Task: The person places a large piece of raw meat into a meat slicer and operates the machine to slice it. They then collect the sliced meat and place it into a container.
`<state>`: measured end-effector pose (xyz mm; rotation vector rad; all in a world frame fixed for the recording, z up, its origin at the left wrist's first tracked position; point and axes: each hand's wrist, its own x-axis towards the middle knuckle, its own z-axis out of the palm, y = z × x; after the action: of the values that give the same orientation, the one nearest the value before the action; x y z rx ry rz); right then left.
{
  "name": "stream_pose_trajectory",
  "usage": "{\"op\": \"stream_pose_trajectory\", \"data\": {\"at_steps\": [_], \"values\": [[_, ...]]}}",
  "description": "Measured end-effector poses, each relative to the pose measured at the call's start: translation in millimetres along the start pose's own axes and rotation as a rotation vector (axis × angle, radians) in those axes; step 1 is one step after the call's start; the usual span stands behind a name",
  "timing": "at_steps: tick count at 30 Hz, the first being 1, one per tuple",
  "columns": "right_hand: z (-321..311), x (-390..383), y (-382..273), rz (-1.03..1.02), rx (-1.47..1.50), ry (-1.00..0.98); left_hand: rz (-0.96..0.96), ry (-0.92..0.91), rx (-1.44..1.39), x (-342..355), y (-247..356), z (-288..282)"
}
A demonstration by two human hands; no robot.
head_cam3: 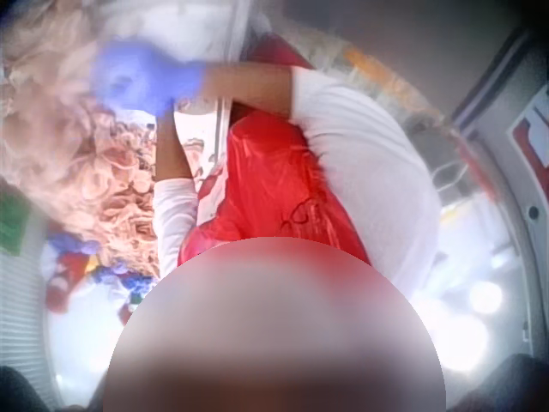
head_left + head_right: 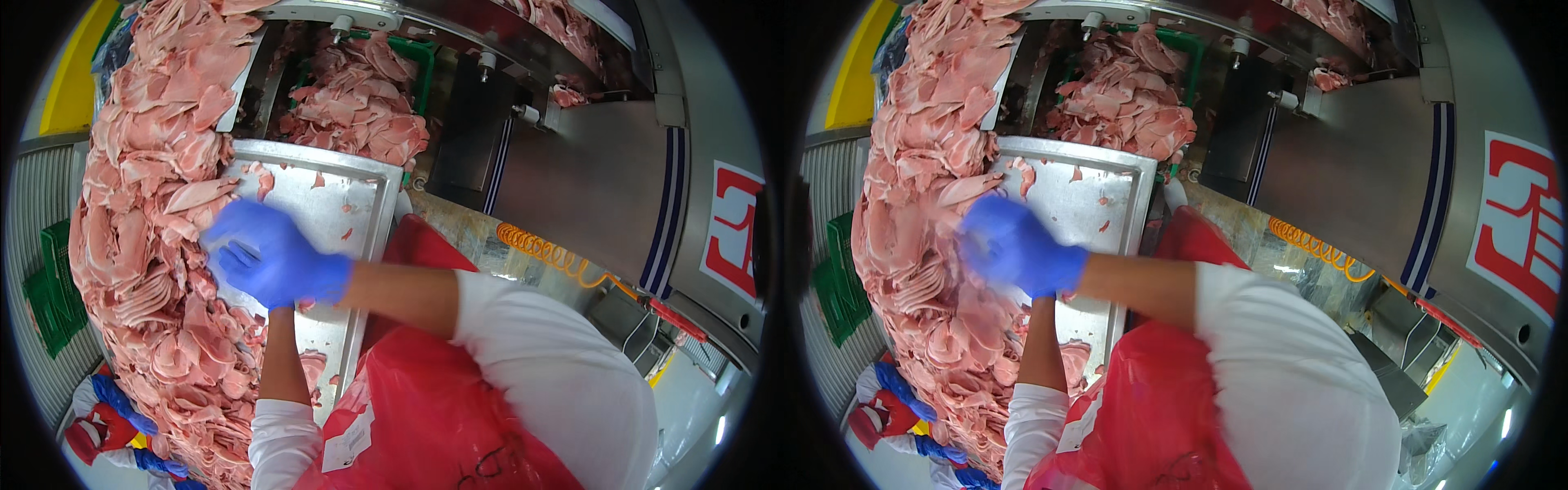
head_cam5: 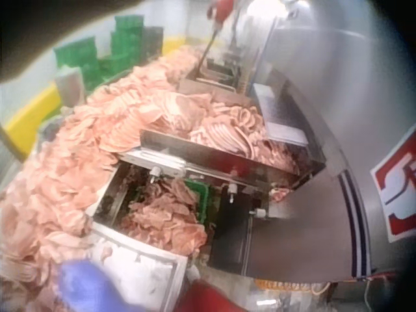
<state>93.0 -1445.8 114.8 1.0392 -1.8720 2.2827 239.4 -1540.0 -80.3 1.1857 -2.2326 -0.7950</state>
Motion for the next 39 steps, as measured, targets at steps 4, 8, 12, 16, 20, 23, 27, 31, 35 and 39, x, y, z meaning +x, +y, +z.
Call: {"op": "stream_pose_trajectory", "data": {"at_steps": [4,8,12,16,20,23,27,31,35,39], "values": [[-163,6,46,0.356,-0.173,0.419,0.140,-0.151,0.624,2,36,-16],[-279,-86,206,0.734,-0.823,0.471,0.166,-0.156,0.624,2,46,-18],[-287,-115,253,0.743,-1.436,-0.304,0.174,-0.156,0.590,7,49,-17],[-294,-95,290,0.655,-1.507,-0.600,0.183,-0.180,0.563,10,50,-18],[-297,-93,318,0.602,-1.454,-0.693,0.193,-0.180,0.560,9,44,-19],[-296,-99,331,0.574,-1.415,-0.647,0.172,-0.198,0.554,10,46,-20],[-320,-101,352,0.498,-1.365,-0.617,0.179,-0.207,0.538,12,45,-18],[-329,-78,356,0.569,-1.257,-0.560,0.188,-0.202,0.544,13,49,-20],[-322,-54,338,0.576,-1.164,-0.447,0.181,-0.197,0.519,14,48,-20],[-301,-8,278,0.722,-1.132,-0.445,0.132,-0.196,0.506,12,50,-23]]}}
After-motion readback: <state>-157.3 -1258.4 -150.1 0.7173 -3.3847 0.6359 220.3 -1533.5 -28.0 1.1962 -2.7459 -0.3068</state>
